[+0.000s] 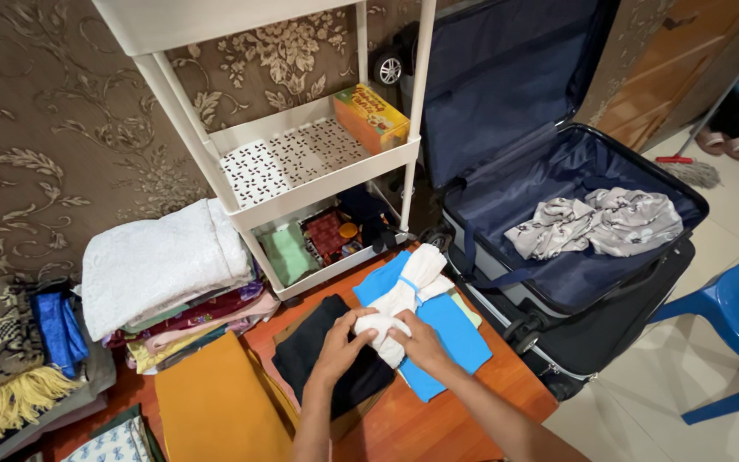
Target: The person folds various pieces of clothing by hand and arranges them inside an open suitcase on the floor.
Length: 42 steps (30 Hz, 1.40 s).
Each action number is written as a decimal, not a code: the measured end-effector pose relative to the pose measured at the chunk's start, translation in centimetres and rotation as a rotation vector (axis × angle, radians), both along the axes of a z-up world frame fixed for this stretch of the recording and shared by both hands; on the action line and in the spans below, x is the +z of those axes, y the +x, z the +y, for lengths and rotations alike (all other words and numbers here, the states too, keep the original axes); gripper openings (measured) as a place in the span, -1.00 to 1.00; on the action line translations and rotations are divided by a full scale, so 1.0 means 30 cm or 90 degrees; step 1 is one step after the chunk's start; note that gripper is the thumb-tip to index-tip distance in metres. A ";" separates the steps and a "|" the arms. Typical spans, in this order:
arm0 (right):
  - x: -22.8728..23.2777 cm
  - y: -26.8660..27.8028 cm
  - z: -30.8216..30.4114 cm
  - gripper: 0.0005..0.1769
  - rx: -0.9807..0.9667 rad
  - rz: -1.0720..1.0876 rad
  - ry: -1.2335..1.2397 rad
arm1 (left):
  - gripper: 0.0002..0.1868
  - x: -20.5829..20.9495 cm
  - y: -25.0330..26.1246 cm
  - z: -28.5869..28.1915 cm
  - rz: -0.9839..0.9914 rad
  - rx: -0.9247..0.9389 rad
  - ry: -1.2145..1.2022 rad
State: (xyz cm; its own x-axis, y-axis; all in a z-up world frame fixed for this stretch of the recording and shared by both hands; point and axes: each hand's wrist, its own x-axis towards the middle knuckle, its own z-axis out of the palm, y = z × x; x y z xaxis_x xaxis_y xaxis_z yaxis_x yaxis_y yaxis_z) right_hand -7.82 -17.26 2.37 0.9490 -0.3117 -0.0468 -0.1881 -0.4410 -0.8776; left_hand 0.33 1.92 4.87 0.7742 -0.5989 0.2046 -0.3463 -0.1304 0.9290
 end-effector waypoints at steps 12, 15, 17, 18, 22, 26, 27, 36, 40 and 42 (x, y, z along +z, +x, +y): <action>0.150 -0.045 -0.030 -0.76 -0.037 -0.271 -0.321 | -0.51 -0.066 0.081 -0.177 -0.127 0.096 0.191; 0.135 0.016 -0.087 -0.63 -0.104 -0.286 -0.224 | -0.65 -0.074 0.097 -0.185 -0.166 0.081 0.207; 0.125 0.059 -0.127 -0.60 -0.122 -0.258 -0.195 | -0.65 -0.079 0.096 -0.187 -0.154 0.077 0.231; 0.121 0.076 -0.145 -0.63 -0.114 -0.236 -0.197 | -0.65 -0.082 0.094 -0.185 -0.162 0.081 0.220; 0.129 0.086 -0.173 -0.82 -0.071 -0.288 -0.304 | -0.67 -0.080 0.076 -0.173 -0.189 0.082 0.175; 0.182 0.036 -0.160 -0.83 -0.132 -0.157 -0.287 | -0.70 -0.035 0.056 -0.164 -0.173 0.093 0.179; 0.187 0.008 -0.157 -0.84 -0.156 -0.108 -0.276 | -0.70 -0.021 0.052 -0.159 -0.156 0.089 0.175; 0.161 -0.015 -0.176 -0.66 -0.115 -0.205 -0.378 | -0.69 -0.019 0.073 -0.193 -0.141 0.087 0.232; 0.201 -0.042 -0.091 -0.69 0.017 -0.191 -0.383 | -0.68 -0.052 0.091 -0.219 -0.167 0.109 0.278; 0.221 -0.059 -0.028 -0.46 0.055 -0.165 -0.381 | -0.68 -0.049 0.098 -0.231 -0.159 0.120 0.312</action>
State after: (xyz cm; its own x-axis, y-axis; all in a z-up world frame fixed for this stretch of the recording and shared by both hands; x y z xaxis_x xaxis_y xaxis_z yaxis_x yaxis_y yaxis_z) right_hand -9.58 -18.10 8.99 0.9289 -0.1357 0.3446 0.0539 -0.8711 -0.4882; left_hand 3.26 -5.01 3.41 0.8405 -0.5264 0.1281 -0.4765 -0.6057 0.6372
